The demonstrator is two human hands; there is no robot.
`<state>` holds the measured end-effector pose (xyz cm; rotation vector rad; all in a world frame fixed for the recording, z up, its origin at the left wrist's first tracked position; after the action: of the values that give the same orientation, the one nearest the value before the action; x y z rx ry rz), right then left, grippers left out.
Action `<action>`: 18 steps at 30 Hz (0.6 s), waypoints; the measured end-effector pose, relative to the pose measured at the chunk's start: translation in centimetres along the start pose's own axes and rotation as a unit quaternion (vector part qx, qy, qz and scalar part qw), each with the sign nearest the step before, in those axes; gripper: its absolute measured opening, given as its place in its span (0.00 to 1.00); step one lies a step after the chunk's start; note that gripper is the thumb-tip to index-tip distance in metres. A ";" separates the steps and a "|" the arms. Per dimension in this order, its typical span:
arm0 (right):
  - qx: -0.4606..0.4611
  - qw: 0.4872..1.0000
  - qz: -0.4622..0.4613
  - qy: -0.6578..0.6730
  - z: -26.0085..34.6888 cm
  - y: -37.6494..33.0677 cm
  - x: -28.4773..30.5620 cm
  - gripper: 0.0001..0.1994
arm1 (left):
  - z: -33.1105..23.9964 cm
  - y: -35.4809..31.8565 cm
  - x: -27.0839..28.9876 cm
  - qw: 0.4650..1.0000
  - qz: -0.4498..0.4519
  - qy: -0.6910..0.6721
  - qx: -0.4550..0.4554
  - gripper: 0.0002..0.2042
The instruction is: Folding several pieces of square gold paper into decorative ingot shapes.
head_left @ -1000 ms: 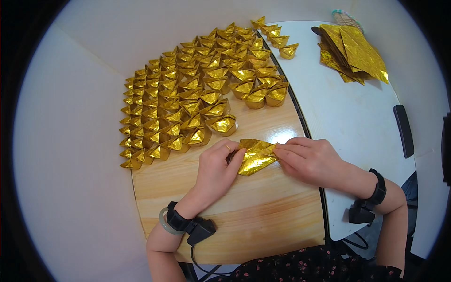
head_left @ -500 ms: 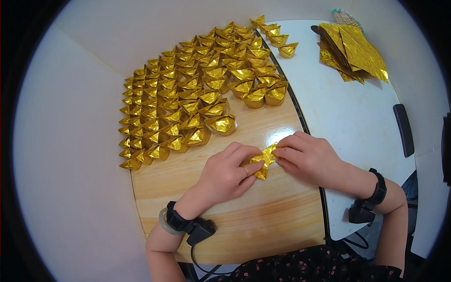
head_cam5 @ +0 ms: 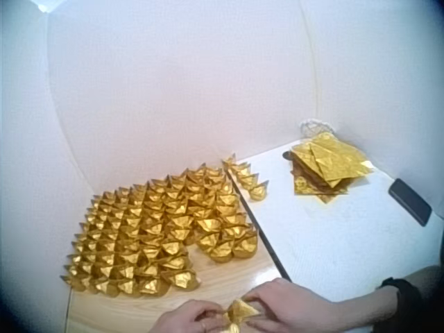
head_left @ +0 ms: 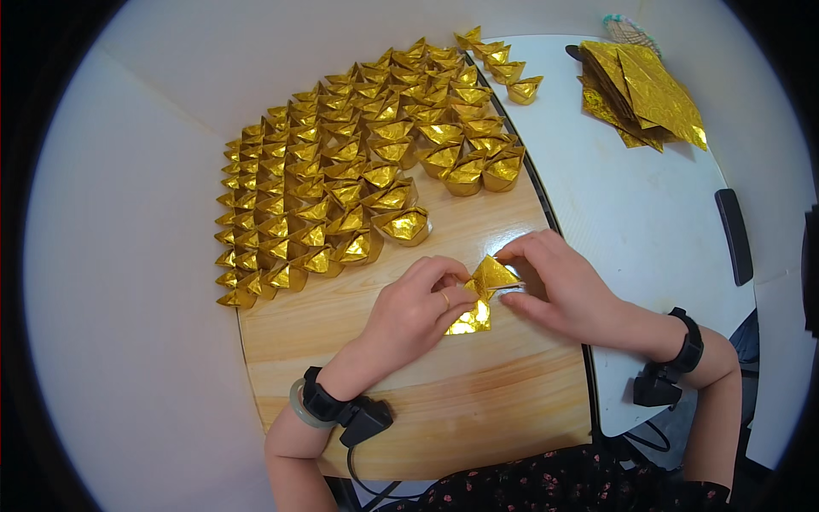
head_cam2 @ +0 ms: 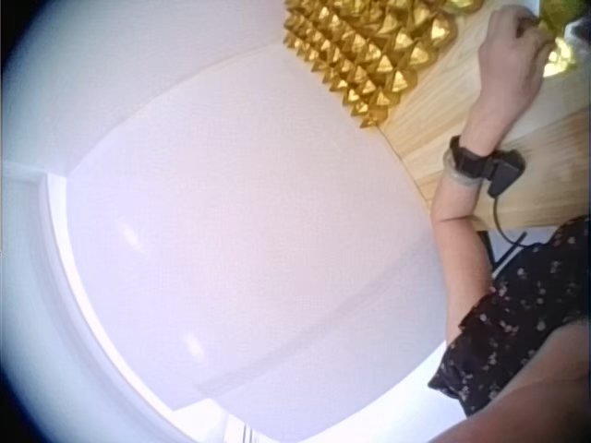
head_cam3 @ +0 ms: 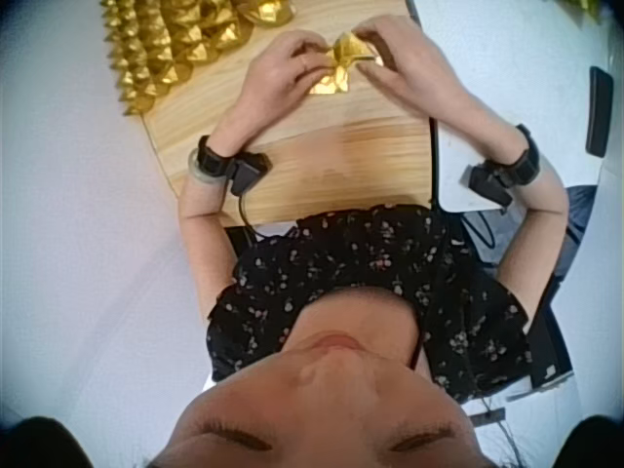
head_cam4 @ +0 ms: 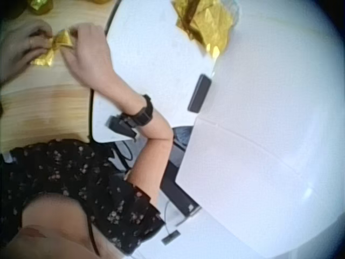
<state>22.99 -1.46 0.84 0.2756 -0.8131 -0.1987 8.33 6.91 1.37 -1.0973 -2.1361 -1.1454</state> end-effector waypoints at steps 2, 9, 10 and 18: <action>-0.069 0.992 0.035 0.104 -0.2 0.0 -0.6 0.21 | -0.1 0.0 -0.1 1.000 0.003 -0.005 0.008 0.09; -0.077 0.962 0.113 0.236 1.0 -0.3 -1.7 0.24 | -0.1 0.0 0.5 0.996 -0.014 -0.026 0.080 0.14; -0.077 0.962 0.113 0.236 1.0 -0.4 -1.8 0.24 | -0.1 -0.1 0.6 0.996 -0.023 -0.038 0.076 0.14; 0.149 0.986 -0.045 0.063 2.4 0.0 0.9 0.17 | -0.3 0.1 1.8 0.977 -0.105 -0.186 0.021 0.14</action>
<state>21.80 -2.11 3.02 0.6011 -0.7031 -0.1417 7.43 7.45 2.82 -1.1633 -2.6052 -1.0423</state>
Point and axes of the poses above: each hand's wrist, its own y-axis towards the middle knuckle, its own x-axis out of the back of the hand, z = x × y, the point moved 6 cm from there along y, towards the middle knuckle, and after that the axes turned 8 degrees about -z, right-handed, at the moved point
